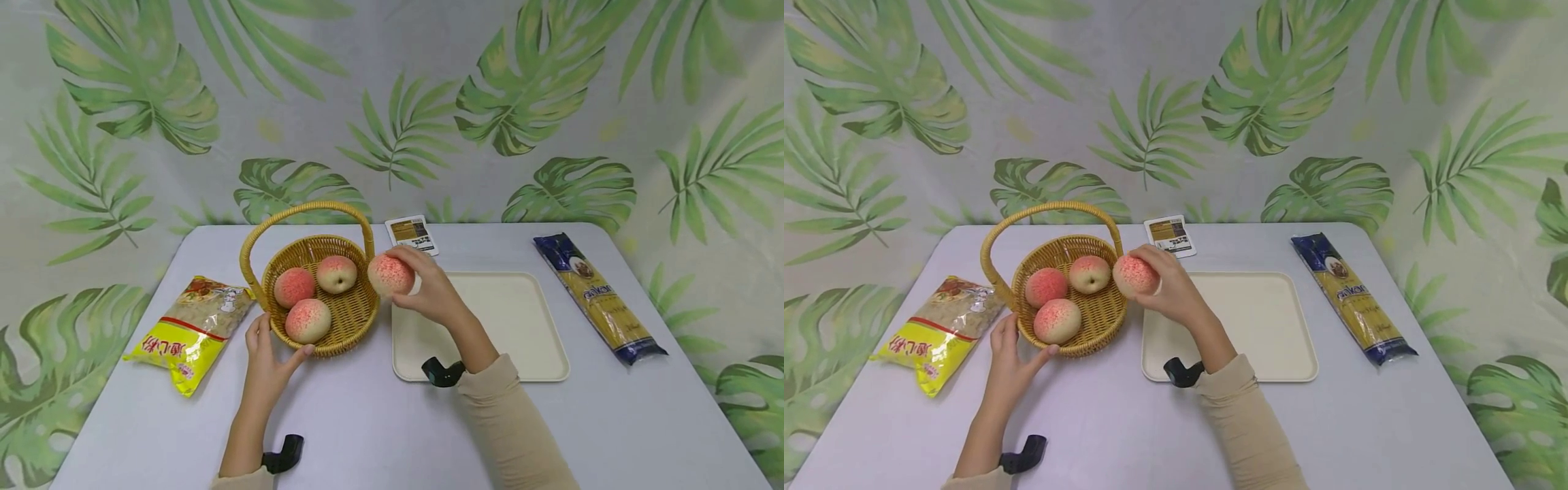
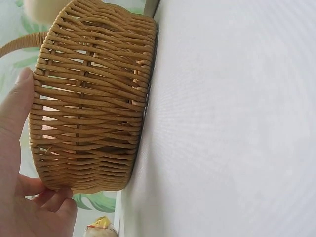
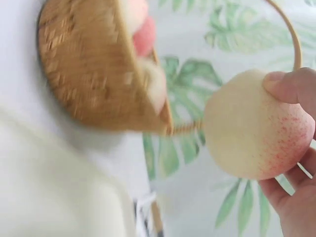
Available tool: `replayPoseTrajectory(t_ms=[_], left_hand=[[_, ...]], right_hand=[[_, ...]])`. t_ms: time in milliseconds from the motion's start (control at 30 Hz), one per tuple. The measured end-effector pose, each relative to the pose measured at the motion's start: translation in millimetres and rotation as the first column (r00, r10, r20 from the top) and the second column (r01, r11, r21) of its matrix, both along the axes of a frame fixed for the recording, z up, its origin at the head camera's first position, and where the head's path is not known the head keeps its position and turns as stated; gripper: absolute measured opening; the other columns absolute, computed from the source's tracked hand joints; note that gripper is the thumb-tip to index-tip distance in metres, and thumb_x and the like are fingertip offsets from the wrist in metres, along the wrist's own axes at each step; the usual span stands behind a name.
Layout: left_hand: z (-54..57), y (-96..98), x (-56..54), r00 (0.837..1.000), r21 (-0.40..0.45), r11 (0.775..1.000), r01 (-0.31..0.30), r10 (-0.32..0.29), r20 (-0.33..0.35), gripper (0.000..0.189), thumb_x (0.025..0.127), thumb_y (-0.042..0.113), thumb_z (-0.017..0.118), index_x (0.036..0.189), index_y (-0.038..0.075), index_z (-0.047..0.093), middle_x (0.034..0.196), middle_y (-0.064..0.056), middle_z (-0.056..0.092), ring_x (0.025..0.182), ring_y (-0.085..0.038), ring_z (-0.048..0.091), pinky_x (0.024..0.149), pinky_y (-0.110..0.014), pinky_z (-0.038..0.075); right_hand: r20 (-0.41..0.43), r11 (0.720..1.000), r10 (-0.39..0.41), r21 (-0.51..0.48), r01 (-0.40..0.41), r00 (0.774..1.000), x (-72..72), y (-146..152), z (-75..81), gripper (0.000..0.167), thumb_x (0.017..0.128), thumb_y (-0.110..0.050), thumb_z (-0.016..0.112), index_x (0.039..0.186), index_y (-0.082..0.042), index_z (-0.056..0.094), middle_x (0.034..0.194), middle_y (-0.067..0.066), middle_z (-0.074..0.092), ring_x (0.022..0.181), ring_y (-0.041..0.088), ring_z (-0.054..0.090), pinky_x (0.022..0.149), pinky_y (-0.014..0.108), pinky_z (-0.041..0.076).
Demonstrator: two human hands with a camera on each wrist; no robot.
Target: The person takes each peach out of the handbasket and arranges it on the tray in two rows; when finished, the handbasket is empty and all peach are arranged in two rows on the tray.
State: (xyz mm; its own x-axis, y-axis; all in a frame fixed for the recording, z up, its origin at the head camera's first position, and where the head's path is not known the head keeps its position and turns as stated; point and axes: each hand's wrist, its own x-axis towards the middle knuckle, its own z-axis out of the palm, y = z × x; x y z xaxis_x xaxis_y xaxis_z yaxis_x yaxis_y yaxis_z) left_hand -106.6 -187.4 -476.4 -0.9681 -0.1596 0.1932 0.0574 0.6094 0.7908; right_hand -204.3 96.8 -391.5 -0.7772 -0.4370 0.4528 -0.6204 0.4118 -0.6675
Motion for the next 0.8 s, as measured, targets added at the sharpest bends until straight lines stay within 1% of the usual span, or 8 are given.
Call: replayPoseTrajectory(t_ms=[67, 133, 233, 367, 433, 600, 767, 800], left_hand=[[-0.1, -0.2, 0.0, 1.000, 0.002, 1.000, -0.001, 0.001, -0.001, 0.098, 0.070, 0.033, 0.077, 0.140, -0.001, 0.018, 0.137, -0.020, 0.013, 0.125, -0.035, 0.021, 0.098, -0.053, 0.027], [-0.3, -0.3, 0.0, 1.000, 0.004, 1.000, 0.000, 0.000, -0.002, 0.098, 0.070, 0.033, 0.077, 0.140, -0.001, 0.018, 0.137, -0.020, 0.013, 0.125, -0.035, 0.021, 0.098, -0.053, 0.027], [-0.7, -0.3, -0.3, 1.000, 0.007, 1.000, 0.001, -0.001, -0.004, 0.097, 0.070, 0.033, 0.077, 0.140, -0.001, 0.018, 0.137, -0.020, 0.013, 0.125, -0.035, 0.021, 0.098, -0.053, 0.027], [-1.3, 0.0, -0.3, 1.000, 0.014, 1.000, 0.004, -0.004, 0.004, 0.098, 0.070, 0.033, 0.077, 0.141, 0.000, 0.017, 0.137, -0.020, 0.012, 0.126, -0.035, 0.020, 0.098, -0.053, 0.027], [-1.2, 0.2, -0.1, 1.000, 0.017, 1.000, 0.005, -0.005, 0.010, 0.098, 0.070, 0.033, 0.076, 0.141, 0.001, 0.016, 0.138, -0.019, 0.012, 0.126, -0.035, 0.020, 0.098, -0.053, 0.027], [-0.1, 0.6, 0.5, 1.000, 0.017, 1.000, 0.006, -0.006, 0.019, 0.099, 0.071, 0.035, 0.076, 0.141, 0.001, 0.015, 0.139, -0.020, 0.011, 0.126, -0.035, 0.020, 0.098, -0.053, 0.027], [1.2, 0.6, 1.1, 1.000, 0.018, 1.000, 0.002, -0.003, 0.022, 0.098, 0.071, 0.034, 0.075, 0.141, 0.001, 0.015, 0.138, -0.020, 0.011, 0.126, -0.035, 0.020, 0.099, -0.053, 0.026], [1.3, 0.4, 1.2, 1.000, 0.018, 1.000, 0.002, -0.003, 0.023, 0.098, 0.072, 0.035, 0.075, 0.141, 0.001, 0.015, 0.138, -0.020, 0.011, 0.126, -0.035, 0.020, 0.099, -0.053, 0.026]], right_hand=[[0.011, 0.998, -0.056, -0.006, 0.056, 0.998, -3.5, 13.3, -8.1, 0.064, 0.062, 0.000, 0.076, 0.122, -0.006, 0.052, 0.128, 0.010, 0.046, 0.120, 0.024, 0.035, 0.098, 0.042, 0.032], [0.044, 0.994, -0.108, -0.009, 0.108, 0.993, -7.3, 25.7, -18.2, 0.065, 0.061, 0.001, 0.075, 0.121, -0.006, 0.053, 0.128, 0.012, 0.046, 0.120, 0.027, 0.034, 0.098, 0.046, 0.031], [0.107, 0.983, -0.181, 0.001, 0.182, 0.978, -14.6, 41.7, -38.2, 0.065, 0.061, 0.001, 0.075, 0.121, -0.007, 0.053, 0.128, 0.011, 0.046, 0.119, 0.029, 0.034, 0.097, 0.047, 0.031], [0.174, 0.970, -0.242, 0.043, 0.238, 0.954, -21.8, 56.4, -63.3, 0.064, 0.063, 0.000, 0.075, 0.122, -0.006, 0.052, 0.127, 0.013, 0.046, 0.116, 0.031, 0.036, 0.097, 0.046, 0.030], [0.197, 0.966, -0.258, 0.062, 0.251, 0.946, -23.6, 60.7, -72.3, 0.064, 0.063, 0.000, 0.075, 0.123, -0.004, 0.051, 0.128, 0.014, 0.046, 0.116, 0.031, 0.036, 0.097, 0.046, 0.030], [0.264, 0.961, -0.274, 0.044, 0.273, 0.925, -25.5, 64.3, -82.2, 0.066, 0.065, 0.000, 0.074, 0.125, -0.004, 0.047, 0.126, 0.015, 0.046, 0.116, 0.031, 0.037, 0.098, 0.046, 0.029], [0.355, 0.967, -0.230, -0.023, 0.255, 0.906, -26.0, 64.6, -85.0, 0.066, 0.070, 0.002, 0.072, 0.129, -0.005, 0.042, 0.129, 0.015, 0.042, 0.118, 0.029, 0.037, 0.098, 0.045, 0.031], [0.370, 0.968, -0.217, -0.039, 0.248, 0.903, -23.7, 63.5, -81.0, 0.066, 0.071, 0.004, 0.071, 0.129, -0.004, 0.041, 0.130, 0.017, 0.041, 0.119, 0.030, 0.037, 0.098, 0.046, 0.031]])
